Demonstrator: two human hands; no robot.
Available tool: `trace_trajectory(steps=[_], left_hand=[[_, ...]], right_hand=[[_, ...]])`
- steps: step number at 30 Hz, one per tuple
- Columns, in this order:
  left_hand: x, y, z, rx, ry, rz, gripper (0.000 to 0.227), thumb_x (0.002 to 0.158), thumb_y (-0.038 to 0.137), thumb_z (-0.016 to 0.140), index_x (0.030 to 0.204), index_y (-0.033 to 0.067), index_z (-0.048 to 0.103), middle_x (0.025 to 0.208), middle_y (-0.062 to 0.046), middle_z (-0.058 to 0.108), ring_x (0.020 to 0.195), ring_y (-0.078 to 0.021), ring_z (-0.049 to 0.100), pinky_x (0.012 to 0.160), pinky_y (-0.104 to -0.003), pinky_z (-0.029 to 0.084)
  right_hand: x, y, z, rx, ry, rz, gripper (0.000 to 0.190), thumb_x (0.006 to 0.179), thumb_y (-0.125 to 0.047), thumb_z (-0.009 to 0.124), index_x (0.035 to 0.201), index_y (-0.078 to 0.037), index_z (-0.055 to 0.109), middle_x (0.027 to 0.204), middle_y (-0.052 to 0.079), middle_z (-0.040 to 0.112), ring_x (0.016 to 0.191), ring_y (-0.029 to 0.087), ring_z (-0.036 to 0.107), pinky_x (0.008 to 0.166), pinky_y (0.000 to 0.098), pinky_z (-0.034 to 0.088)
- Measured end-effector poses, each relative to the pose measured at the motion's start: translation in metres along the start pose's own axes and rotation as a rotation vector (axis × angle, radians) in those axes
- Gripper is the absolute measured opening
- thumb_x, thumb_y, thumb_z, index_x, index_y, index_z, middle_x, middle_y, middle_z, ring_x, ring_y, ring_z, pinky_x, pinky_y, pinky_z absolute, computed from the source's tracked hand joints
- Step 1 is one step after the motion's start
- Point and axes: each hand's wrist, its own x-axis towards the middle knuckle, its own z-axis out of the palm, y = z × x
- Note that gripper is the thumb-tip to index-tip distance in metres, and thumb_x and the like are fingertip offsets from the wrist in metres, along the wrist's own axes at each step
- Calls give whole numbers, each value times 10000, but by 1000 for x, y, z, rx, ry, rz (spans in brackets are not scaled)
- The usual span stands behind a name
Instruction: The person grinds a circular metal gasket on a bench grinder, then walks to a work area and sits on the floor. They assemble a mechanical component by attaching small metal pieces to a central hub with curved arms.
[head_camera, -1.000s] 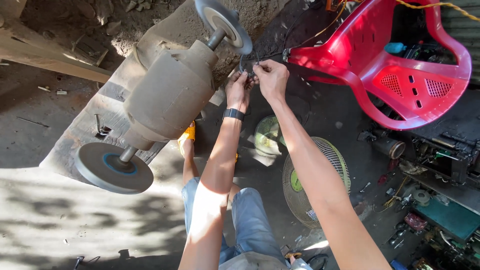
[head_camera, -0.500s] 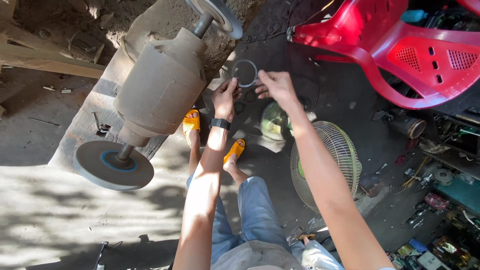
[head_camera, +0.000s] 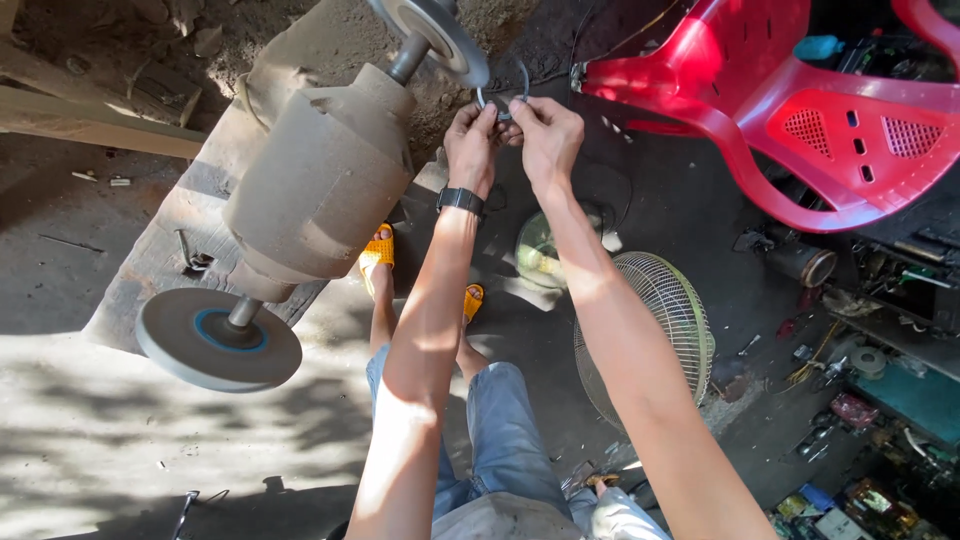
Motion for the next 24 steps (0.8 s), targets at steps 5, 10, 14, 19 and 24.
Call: trace_trajectory(steps=[5,10,14,19,24], left_hand=[[-20,12,0,-15,45,-25,118,817,-10,577,712,24,535,552,-79,494,496,-160,526,476,-280,487],[-8,-25,-38,-6,187,35,131,812,28,600,880,-66,539,649,-117,519,555,-209,627,513,-277,578],[-67,16,-38,258,194,17,259,798,149,687,952,-34,588,766,-132,620,645,-180,645,573,-266,570],[-66,20,-53,436,131,-10,255,765,156,732,950,-4,661,769,-167,662,612,-200,669,531,-276,590],[-44,-6,-58,310,117,-12,211,791,123,703,929,-28,649,750,-171,651,612,-211,660,542,-279,592]], right_hand=[[-18,-27,7,-249,-81,-203,90,773,-59,647,685,-38,650,546,19,616,458,65,563,434,217,520],[-6,20,3,-189,-118,-19,70,733,-24,650,766,28,684,487,133,586,389,136,606,372,215,535],[-11,49,-26,-153,-258,117,97,762,-43,657,819,35,670,535,125,589,442,138,607,417,220,541],[-19,56,-50,-66,-355,210,153,797,-31,659,915,65,647,621,169,616,500,162,625,448,235,561],[-33,75,-41,160,-167,283,295,819,-96,692,1040,72,596,785,188,653,596,175,643,497,248,597]])
